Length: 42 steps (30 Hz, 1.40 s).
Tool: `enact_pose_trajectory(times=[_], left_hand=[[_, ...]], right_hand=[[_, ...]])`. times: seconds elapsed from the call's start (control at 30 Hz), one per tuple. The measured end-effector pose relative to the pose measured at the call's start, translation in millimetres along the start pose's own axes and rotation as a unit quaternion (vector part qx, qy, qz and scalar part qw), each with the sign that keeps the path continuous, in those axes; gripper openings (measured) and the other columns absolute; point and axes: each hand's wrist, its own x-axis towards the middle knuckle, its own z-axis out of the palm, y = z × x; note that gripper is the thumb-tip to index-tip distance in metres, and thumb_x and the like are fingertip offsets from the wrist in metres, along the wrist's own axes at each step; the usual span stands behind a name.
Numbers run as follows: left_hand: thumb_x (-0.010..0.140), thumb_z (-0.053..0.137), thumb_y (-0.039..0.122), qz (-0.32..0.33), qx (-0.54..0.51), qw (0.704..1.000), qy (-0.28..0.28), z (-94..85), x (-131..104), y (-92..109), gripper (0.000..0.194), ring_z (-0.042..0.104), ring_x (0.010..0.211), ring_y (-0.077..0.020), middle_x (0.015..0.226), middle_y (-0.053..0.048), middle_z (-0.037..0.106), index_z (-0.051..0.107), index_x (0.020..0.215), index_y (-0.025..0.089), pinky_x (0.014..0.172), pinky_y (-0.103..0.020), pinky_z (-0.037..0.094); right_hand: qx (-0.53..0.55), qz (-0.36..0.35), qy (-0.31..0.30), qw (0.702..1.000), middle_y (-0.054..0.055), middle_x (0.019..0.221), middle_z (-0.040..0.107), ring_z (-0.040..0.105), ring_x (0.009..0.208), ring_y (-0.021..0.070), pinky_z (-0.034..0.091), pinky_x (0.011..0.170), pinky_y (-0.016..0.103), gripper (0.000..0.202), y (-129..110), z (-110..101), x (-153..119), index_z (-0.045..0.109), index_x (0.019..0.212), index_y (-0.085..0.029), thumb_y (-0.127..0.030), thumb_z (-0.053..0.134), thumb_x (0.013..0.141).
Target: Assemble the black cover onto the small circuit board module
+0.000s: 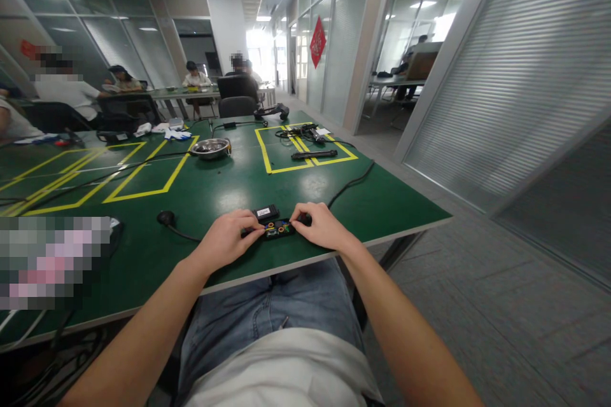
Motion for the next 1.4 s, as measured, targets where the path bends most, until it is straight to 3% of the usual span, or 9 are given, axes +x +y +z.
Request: enact_pose_trajectory(times=[0.2,0.37,0.5,0.63,0.8,1.0,1.13,1.23,1.4], left_hand=[[0.100,0.066,0.024,-0.022,0.007,0.999,0.022,4.7,2.0,4.1,0.018,0.071,0.098,-0.0268,0.100,-0.008,0.079,0.082,0.092,0.023,0.087,-0.039,0.057],[0.103,0.054,0.016,-0.046,0.011,0.995,0.085,10.6,6.9,1.9,0.034,0.071,0.116,-0.0278,0.126,-0.010,0.079,0.084,0.118,0.024,0.103,-0.043,0.059],[0.103,0.058,0.017,-0.064,0.001,0.996,0.057,13.9,10.1,-3.0,0.034,0.069,0.127,-0.0311,0.138,-0.011,0.077,0.085,0.120,0.025,0.112,-0.049,0.057],[0.096,0.072,0.020,-0.127,-0.012,0.989,0.080,17.4,10.7,-10.2,0.018,0.073,0.120,-0.0331,0.127,-0.012,0.081,0.085,0.108,0.023,0.110,-0.051,0.057],[0.093,0.079,0.025,-0.176,0.009,0.979,0.097,18.2,8.7,-16.3,0.014,0.074,0.098,-0.0298,0.100,-0.008,0.081,0.080,0.107,0.025,0.090,-0.042,0.059],[0.104,0.066,0.025,-0.044,-0.058,0.989,0.131,9.0,7.0,-0.4,0.025,0.067,0.120,-0.0286,0.128,-0.010,0.078,0.077,0.127,0.025,0.109,-0.046,0.054],[0.108,0.063,0.030,0.038,-0.083,0.994,0.053,9.5,5.1,7.2,0.032,0.067,0.120,-0.0272,0.132,-0.010,0.076,0.077,0.136,0.027,0.108,-0.044,0.055],[0.108,0.064,0.030,0.061,-0.071,0.996,0.006,12.5,4.5,7.0,0.031,0.067,0.117,-0.0263,0.129,-0.010,0.076,0.079,0.135,0.028,0.107,-0.043,0.056],[0.105,0.070,0.028,0.066,-0.050,0.997,0.004,13.5,4.7,5.3,0.032,0.067,0.114,-0.0266,0.127,-0.011,0.075,0.080,0.135,0.028,0.105,-0.043,0.056]], right_hand=[[0.002,0.012,0.004,1.000,0.003,0.082,0.077,0.068,0.079,0.0211,0.052,0.079,0.034,0.007,-2.9,-1.2,-0.9,0.073,0.083,-0.022,-0.022,0.067,0.088],[0.018,0.019,0.002,1.000,0.003,0.083,0.078,0.069,0.080,0.0214,0.054,0.080,0.034,0.006,-5.2,-2.5,-0.7,0.072,0.083,-0.022,-0.019,0.068,0.086],[0.019,0.021,0.002,1.000,0.003,0.084,0.078,0.070,0.081,0.0215,0.054,0.080,0.034,0.006,-5.5,-2.1,-0.8,0.072,0.084,-0.022,-0.018,0.068,0.085],[0.023,0.021,0.002,1.000,0.003,0.085,0.078,0.070,0.083,0.0219,0.053,0.080,0.034,0.007,-5.0,-1.1,-0.8,0.072,0.085,-0.022,-0.018,0.067,0.085],[0.027,0.019,0.000,0.999,0.002,0.084,0.076,0.068,0.082,0.0212,0.053,0.079,0.034,0.008,-5.2,-0.9,-0.7,0.071,0.086,-0.022,-0.016,0.066,0.083],[0.084,0.014,0.000,0.996,0.001,0.088,0.074,0.066,0.081,0.0193,0.053,0.081,0.033,0.022,-4.8,0.9,-0.9,0.060,0.097,-0.024,-0.014,0.063,0.078],[0.089,0.015,-0.002,0.996,0.001,0.090,0.073,0.066,0.083,0.0194,0.053,0.082,0.034,0.028,-4.2,1.4,-1.7,0.058,0.101,-0.024,-0.014,0.061,0.076],[0.087,0.014,0.000,0.996,0.002,0.090,0.073,0.065,0.083,0.0196,0.052,0.082,0.034,0.027,-4.3,1.1,-1.9,0.058,0.101,-0.024,-0.015,0.061,0.077],[0.066,0.011,-0.001,0.998,0.002,0.088,0.071,0.064,0.082,0.0197,0.051,0.080,0.034,0.018,-5.2,0.3,-1.7,0.059,0.094,-0.024,-0.016,0.061,0.078]])
